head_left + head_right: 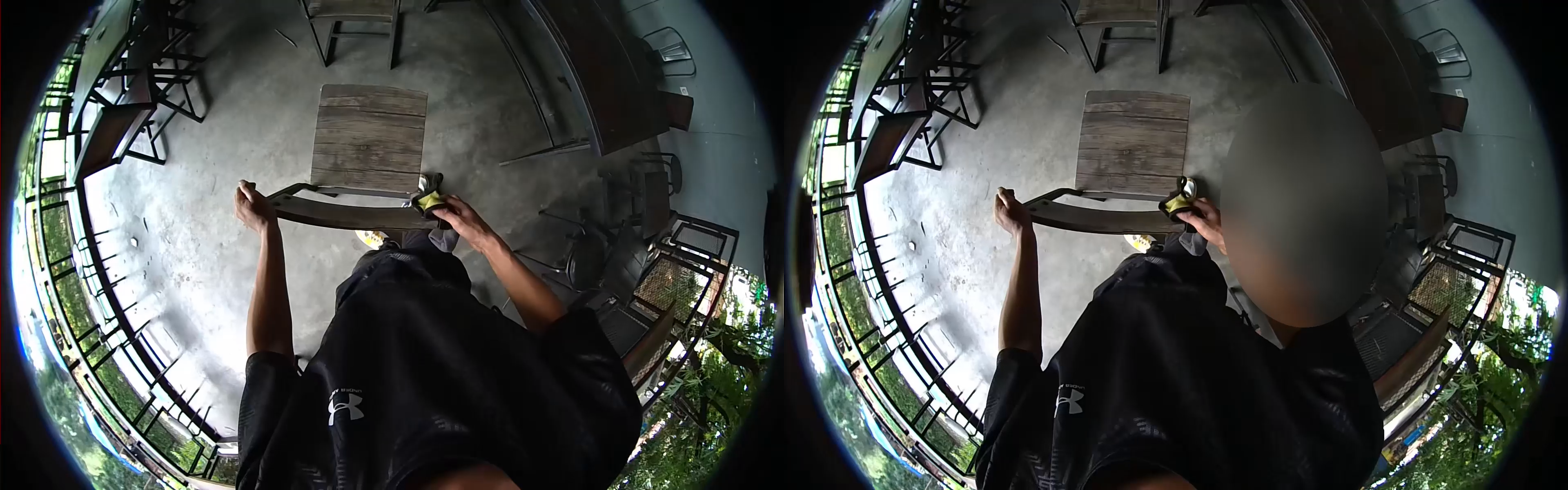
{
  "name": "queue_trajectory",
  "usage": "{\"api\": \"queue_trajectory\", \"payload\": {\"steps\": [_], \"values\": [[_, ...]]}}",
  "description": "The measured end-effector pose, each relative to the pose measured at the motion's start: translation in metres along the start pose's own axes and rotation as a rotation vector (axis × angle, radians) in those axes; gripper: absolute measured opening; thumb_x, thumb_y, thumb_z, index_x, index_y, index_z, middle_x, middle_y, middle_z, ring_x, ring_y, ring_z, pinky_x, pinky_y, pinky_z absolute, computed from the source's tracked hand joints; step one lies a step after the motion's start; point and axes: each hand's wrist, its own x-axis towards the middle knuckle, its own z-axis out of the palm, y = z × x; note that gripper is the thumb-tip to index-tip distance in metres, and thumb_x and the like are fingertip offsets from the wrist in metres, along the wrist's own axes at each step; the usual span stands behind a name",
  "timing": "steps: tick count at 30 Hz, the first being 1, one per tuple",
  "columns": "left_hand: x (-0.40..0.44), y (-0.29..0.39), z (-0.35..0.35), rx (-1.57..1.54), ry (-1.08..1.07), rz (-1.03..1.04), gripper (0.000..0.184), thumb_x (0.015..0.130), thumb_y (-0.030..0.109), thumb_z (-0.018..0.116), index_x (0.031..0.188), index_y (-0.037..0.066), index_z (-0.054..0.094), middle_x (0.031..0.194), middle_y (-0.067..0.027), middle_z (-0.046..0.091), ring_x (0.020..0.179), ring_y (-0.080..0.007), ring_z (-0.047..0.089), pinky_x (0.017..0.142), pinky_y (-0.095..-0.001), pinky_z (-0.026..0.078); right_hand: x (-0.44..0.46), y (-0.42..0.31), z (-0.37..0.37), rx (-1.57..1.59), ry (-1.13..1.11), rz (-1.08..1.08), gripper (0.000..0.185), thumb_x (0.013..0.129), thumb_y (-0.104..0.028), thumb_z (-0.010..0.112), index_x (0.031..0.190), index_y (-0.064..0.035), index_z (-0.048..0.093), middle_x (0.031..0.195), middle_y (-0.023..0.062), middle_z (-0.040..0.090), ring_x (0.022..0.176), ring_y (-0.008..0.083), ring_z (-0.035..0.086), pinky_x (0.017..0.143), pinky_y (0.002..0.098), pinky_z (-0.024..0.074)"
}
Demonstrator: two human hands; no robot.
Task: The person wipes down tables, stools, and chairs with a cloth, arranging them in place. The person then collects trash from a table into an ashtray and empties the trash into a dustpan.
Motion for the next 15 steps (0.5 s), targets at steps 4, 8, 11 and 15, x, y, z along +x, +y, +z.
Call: {"api": "queue_trajectory", "payload": {"steps": [4, 8, 11, 15], "values": [[0.004, -0.011, 0.002, -0.058, -0.032, 0.000, 0.044, 0.089, 0.036, 0.042, 0.075, -0.002, 0.059, 0.071, -0.0133, 0.062, 0.067, -0.0237, 0.055, 0.066, -0.0352, 0.041, -0.025, -0.019, 0.005, -0.354, 0.027, -0.285, 0.061, 0.072, -0.030, 0.072, 0.118, 0.0017, 0.047, 0.121, 0.0095, 0.044, 0.116, 0.0223, 0.042, 0.096, 0.0316, 0.0363], [0.014, -0.027, 0.007, -0.358, -0.120, -0.025, 0.047, 0.090, 0.038, 0.043, 0.072, -0.002, 0.059, 0.070, -0.0130, 0.061, 0.066, -0.0214, 0.055, 0.067, -0.0330, 0.043, -0.020, 0.004, 0.006, -0.543, 0.187, -0.495, 0.062, 0.064, -0.024, 0.077, 0.114, 0.0022, 0.051, 0.127, 0.0097, 0.040, 0.118, 0.0240, 0.041, 0.097, 0.0327, 0.0375], [0.007, -0.029, 0.002, -0.681, -0.226, -0.142, 0.048, 0.090, 0.039, 0.044, 0.072, -0.003, 0.059, 0.069, -0.0128, 0.061, 0.065, -0.0202, 0.055, 0.067, -0.0314, 0.044, -0.008, 0.002, 0.004, -0.580, 0.117, -0.492, 0.059, 0.063, -0.021, 0.077, 0.111, 0.0028, 0.052, 0.129, 0.0089, 0.039, 0.118, 0.0248, 0.041, 0.097, 0.0331, 0.0383], [-0.006, -0.015, 0.006, -0.740, -0.121, -0.210, 0.047, 0.091, 0.040, 0.043, 0.066, 0.002, 0.052, 0.058, -0.0090, 0.052, 0.057, -0.0213, 0.052, 0.065, -0.0329, 0.047, 0.000, -0.001, -0.005, -0.646, 0.063, -0.564, 0.057, 0.063, -0.018, 0.077, 0.110, 0.0033, 0.053, 0.130, 0.0079, 0.039, 0.119, 0.0254, 0.041, 0.097, 0.0329, 0.0393]]}}
